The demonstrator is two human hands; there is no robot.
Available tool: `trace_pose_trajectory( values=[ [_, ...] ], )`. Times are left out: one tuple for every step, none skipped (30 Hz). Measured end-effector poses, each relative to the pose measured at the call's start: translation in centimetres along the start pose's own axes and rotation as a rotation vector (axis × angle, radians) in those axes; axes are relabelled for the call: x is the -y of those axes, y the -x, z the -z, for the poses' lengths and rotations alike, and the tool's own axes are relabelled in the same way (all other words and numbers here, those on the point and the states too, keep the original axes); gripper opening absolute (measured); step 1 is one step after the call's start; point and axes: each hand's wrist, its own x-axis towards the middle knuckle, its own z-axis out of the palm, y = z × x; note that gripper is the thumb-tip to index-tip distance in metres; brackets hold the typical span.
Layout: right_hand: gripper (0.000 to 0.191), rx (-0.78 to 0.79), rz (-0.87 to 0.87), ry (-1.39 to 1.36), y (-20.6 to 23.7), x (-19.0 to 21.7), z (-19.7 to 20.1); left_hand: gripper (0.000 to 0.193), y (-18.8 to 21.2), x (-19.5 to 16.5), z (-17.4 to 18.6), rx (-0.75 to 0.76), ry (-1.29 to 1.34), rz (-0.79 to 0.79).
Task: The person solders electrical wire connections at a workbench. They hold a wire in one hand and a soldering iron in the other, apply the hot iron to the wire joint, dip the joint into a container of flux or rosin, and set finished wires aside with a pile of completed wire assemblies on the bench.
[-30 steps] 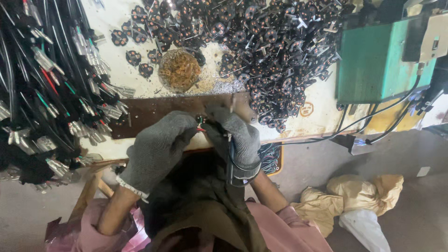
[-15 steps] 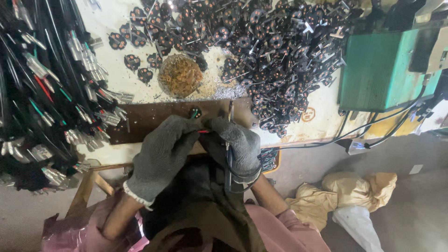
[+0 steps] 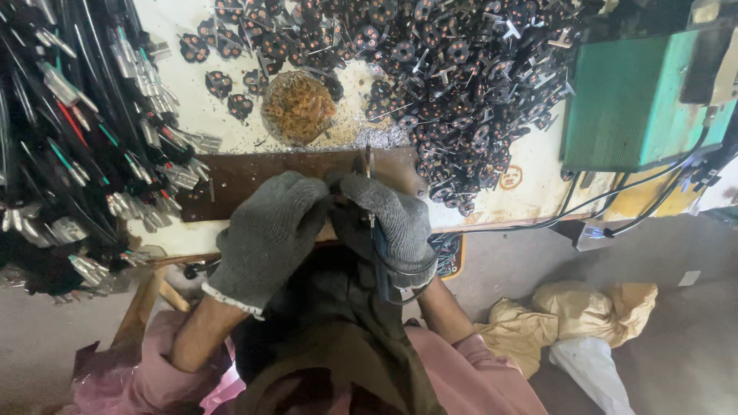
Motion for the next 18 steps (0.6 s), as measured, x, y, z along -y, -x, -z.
trace_pose_trajectory(
  values=[
    [0.034,-0.019,-0.026,-0.021,0.0,0.1,-0.1,0.015,-0.1,0.1,0.1,0.0,-0.012,-0.014],
    [0.035,-0.042,-0.051,-0.04,0.1,0.2,-0.1,0.016,-0.3,0.1,0.1,0.001,-0.024,-0.032],
    [0.034,-0.031,-0.052,-0.078,0.1,0.3,-0.2,0.017,-0.4,0.2,0.1,0.003,-0.035,-0.047],
    [0.033,-0.017,-0.055,-0.118,0.0,0.3,-0.2,0.017,-0.4,0.2,0.2,0.003,-0.046,-0.061],
    [0.032,-0.005,-0.058,-0.158,-0.1,0.4,-0.2,0.018,-0.5,0.2,0.2,0.005,-0.057,-0.076],
    [0.029,-0.013,-0.174,-0.295,-0.2,0.4,-0.1,0.018,-0.5,0.2,0.2,0.008,-0.066,-0.09],
    [0.026,-0.023,-0.294,-0.431,-0.4,0.4,-0.1,0.018,-0.6,0.2,0.2,0.014,-0.06,-0.085],
    [0.024,-0.032,-0.414,-0.565,-0.7,0.4,0.0,0.017,-0.6,0.2,0.1,0.02,-0.053,-0.08],
    [0.023,-0.069,-0.523,-0.654,-0.9,0.4,0.1,0.017,-0.6,0.1,0.1,0.023,-0.047,-0.076],
    [0.023,-0.105,-0.629,-0.742,-1.1,0.5,0.3,0.016,-0.7,0.1,0.0,0.014,-0.074,-0.076],
    [0.023,-0.14,-0.736,-0.828,-1.3,0.7,0.4,0.014,-0.7,0.0,-0.1,0.004,-0.101,-0.075],
    [0.024,-0.086,-0.631,-0.677,-1.5,0.8,0.6,0.013,-0.7,0.0,-0.2,-0.008,-0.13,-0.076],
    [0.025,-0.034,-0.526,-0.529,-1.6,1.1,0.7,0.014,-0.7,-0.1,-0.2,-0.027,-0.13,-0.084],
    [0.026,0.017,-0.422,-0.38,-1.7,1.4,0.8,0.014,-0.7,-0.2,-0.3,-0.046,-0.13,-0.091],
    [0.026,0.019,-0.257,-0.207,-1.9,1.6,0.9,0.015,-0.7,-0.3,-0.3,-0.064,-0.13,-0.098],
    [0.027,0.019,-0.089,-0.031,-2.0,1.9,1.0,0.013,-0.7,-0.3,-0.3,-0.073,-0.151,-0.094],
    [0.028,0.02,0.075,0.145,-2.2,2.0,1.1,0.011,-0.6,-0.4,-0.3,-0.08,-0.17,-0.09],
    [0.03,0.037,0.039,0.095,-2.4,2.1,1.2,0.01,-0.6,-0.4,-0.4,-0.084,-0.187,-0.085]
  ],
)
